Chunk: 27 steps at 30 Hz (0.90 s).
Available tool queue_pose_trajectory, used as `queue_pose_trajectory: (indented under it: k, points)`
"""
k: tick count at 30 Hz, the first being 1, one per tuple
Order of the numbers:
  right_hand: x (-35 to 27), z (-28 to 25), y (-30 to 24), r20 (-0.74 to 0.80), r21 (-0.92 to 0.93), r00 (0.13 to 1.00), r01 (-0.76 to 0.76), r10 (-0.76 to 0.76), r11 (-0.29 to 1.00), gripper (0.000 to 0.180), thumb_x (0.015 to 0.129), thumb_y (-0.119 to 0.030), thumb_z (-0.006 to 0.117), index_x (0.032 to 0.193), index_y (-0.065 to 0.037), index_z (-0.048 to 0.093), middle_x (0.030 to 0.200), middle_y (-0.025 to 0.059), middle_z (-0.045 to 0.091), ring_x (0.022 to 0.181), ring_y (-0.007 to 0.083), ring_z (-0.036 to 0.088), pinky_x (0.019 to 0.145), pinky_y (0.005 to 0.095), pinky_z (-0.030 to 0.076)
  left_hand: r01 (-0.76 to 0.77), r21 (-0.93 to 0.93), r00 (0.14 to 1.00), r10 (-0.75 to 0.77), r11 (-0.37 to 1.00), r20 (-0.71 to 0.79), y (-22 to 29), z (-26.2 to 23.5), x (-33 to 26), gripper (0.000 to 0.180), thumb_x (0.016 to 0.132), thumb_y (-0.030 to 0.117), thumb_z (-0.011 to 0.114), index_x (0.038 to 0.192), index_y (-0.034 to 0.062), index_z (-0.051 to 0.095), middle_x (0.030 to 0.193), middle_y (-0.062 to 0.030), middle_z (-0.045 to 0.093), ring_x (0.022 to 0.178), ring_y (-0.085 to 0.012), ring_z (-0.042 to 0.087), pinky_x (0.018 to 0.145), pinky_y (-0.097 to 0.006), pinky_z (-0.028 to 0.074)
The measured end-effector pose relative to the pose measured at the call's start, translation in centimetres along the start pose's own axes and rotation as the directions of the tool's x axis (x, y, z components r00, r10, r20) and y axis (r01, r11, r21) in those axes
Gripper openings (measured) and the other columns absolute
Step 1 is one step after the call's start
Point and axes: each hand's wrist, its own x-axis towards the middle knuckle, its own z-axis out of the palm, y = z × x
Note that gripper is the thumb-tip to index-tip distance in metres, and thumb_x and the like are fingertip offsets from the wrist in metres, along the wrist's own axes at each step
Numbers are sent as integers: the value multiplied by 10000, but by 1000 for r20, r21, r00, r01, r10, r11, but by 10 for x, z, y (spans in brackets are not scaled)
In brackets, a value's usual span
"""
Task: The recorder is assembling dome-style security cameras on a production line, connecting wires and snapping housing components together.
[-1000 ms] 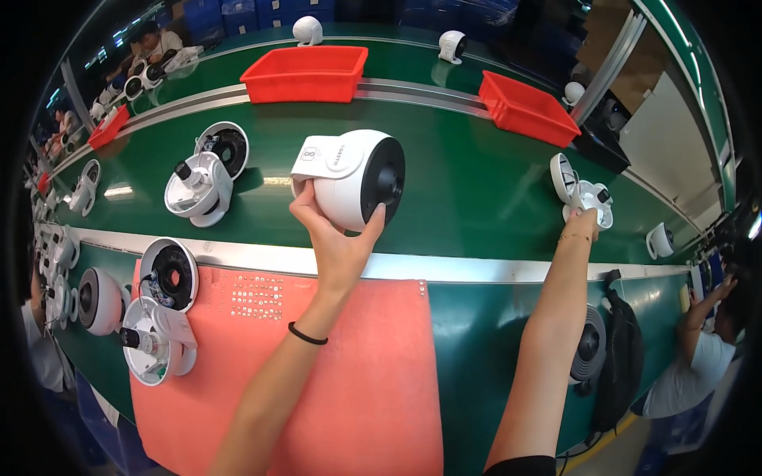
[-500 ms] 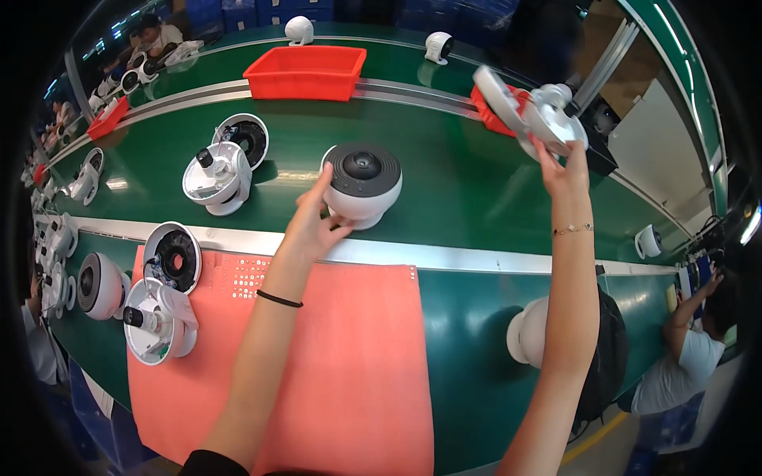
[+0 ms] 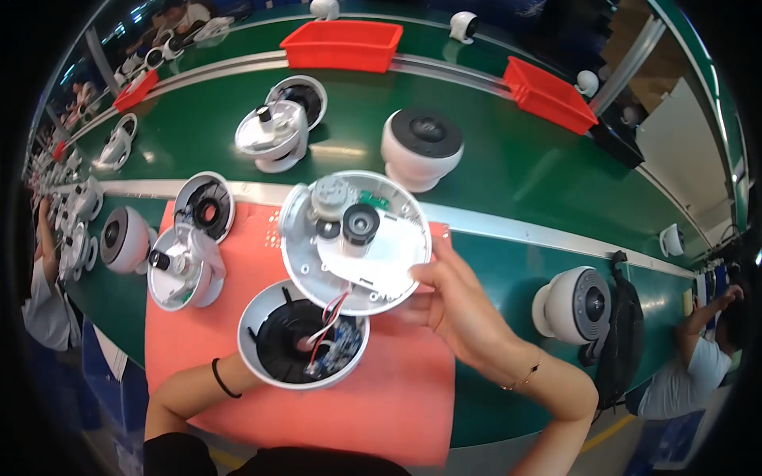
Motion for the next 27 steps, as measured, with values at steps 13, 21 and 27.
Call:
queue_pose_trajectory:
  k: [13,21,27]
  points:
    - [-8,-15,75,176,-825,786,446,-593,347,624,782,-121,553,1318,-66,238,1171,127,458,1076,266,479,896,377,410,193,-788,906,-414,585,-85,-17,43,-81,869,750,584,433,1357,-3,231,1371,-208,300,1247,-319,349,1014,-460,325]
    - [-68,61,82,769,-611,540,778,-343,-147,519,689,-147,642,1183,-236,511,1027,157,567,880,271,589,787,327,492,4,-926,958,-268,377,-106,13,72,-80,727,882,525,337,1402,102,53,1420,-139,198,1289,-277,273,1039,-432,271]
    - [-89,51,38,760,-650,618,715,-203,-256,406,708,-141,569,1107,-215,579,950,129,573,871,236,579,759,361,495,143,-690,913,-364,710,-186,15,35,-45,680,891,498,377,1373,81,139,1380,-132,218,1304,-290,232,1042,-412,256]
